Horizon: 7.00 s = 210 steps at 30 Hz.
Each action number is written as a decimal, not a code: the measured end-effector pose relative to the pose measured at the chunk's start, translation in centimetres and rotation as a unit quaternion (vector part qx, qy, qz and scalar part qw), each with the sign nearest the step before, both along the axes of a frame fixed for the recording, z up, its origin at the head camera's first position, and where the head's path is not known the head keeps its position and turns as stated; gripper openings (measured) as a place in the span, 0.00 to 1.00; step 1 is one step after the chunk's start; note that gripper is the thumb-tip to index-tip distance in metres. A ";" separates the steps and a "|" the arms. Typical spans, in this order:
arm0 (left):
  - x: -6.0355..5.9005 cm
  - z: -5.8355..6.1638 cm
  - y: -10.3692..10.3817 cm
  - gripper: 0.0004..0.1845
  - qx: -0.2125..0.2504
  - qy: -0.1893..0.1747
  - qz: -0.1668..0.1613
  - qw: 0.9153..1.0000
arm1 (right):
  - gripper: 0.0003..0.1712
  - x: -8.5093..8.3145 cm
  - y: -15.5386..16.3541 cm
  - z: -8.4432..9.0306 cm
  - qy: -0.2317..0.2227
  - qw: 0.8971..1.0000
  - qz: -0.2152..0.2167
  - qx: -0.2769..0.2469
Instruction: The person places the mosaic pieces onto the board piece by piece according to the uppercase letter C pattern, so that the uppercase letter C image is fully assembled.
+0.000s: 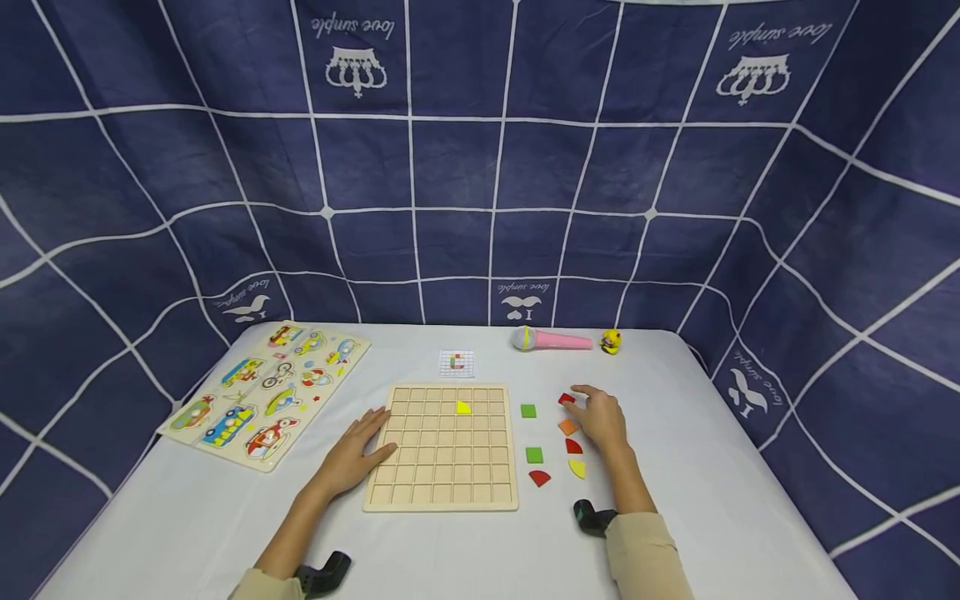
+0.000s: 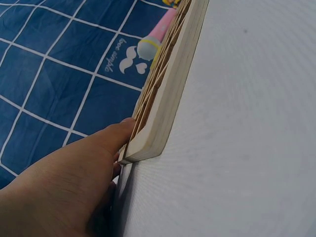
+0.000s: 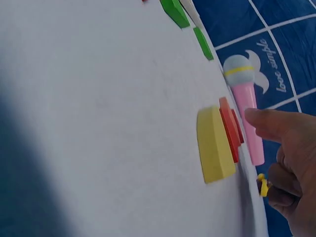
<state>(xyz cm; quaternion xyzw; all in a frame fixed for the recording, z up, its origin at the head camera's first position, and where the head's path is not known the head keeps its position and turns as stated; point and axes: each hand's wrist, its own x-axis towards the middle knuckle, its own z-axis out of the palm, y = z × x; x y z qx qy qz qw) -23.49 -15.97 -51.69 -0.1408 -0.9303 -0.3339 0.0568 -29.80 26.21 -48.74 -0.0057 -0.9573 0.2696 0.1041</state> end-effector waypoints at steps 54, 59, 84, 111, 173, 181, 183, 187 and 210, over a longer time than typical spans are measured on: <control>0.0 0.2 0.0 0.33 -0.006 -0.005 0.002 1.000 | 0.17 -1.2 -17.0 0.6 0.029 0.983 0.180 -0.028; 0.1 0.0 0.1 0.33 -0.005 -0.005 0.004 1.000 | 0.15 -1.2 -17.2 -0.1 0.026 0.980 0.199 0.000; 0.1 -0.1 0.1 0.33 -0.005 -0.003 0.004 1.000 | 0.15 1.1 -13.4 1.4 0.033 0.984 0.160 -0.066; 0.0 0.1 0.0 0.33 -0.004 0.006 0.002 1.000 | 0.12 9.5 2.5 1.0 -0.027 0.996 0.070 -0.047; 0.2 -0.2 0.0 0.33 -0.003 -0.011 0.012 1.000 | 0.16 7.1 -7.3 0.8 0.040 0.990 0.135 0.006; 0.1 0.0 -0.1 0.33 -0.001 0.001 0.001 1.000 | 0.15 4.8 -12.7 2.1 0.092 0.985 0.147 0.006; 0.1 0.1 -0.1 0.33 0.000 -0.002 0.001 1.000 | 0.15 4.1 -13.9 2.6 0.104 0.982 0.159 0.000; 0.1 0.1 -0.1 0.33 -0.001 -0.006 0.003 1.000 | 0.17 2.5 -16.2 3.6 0.117 0.977 0.177 0.003; 0.1 -0.2 0.1 0.33 -0.003 -0.014 0.021 1.000 | 0.17 -1.7 -20.7 0.0 0.047 0.979 0.192 0.042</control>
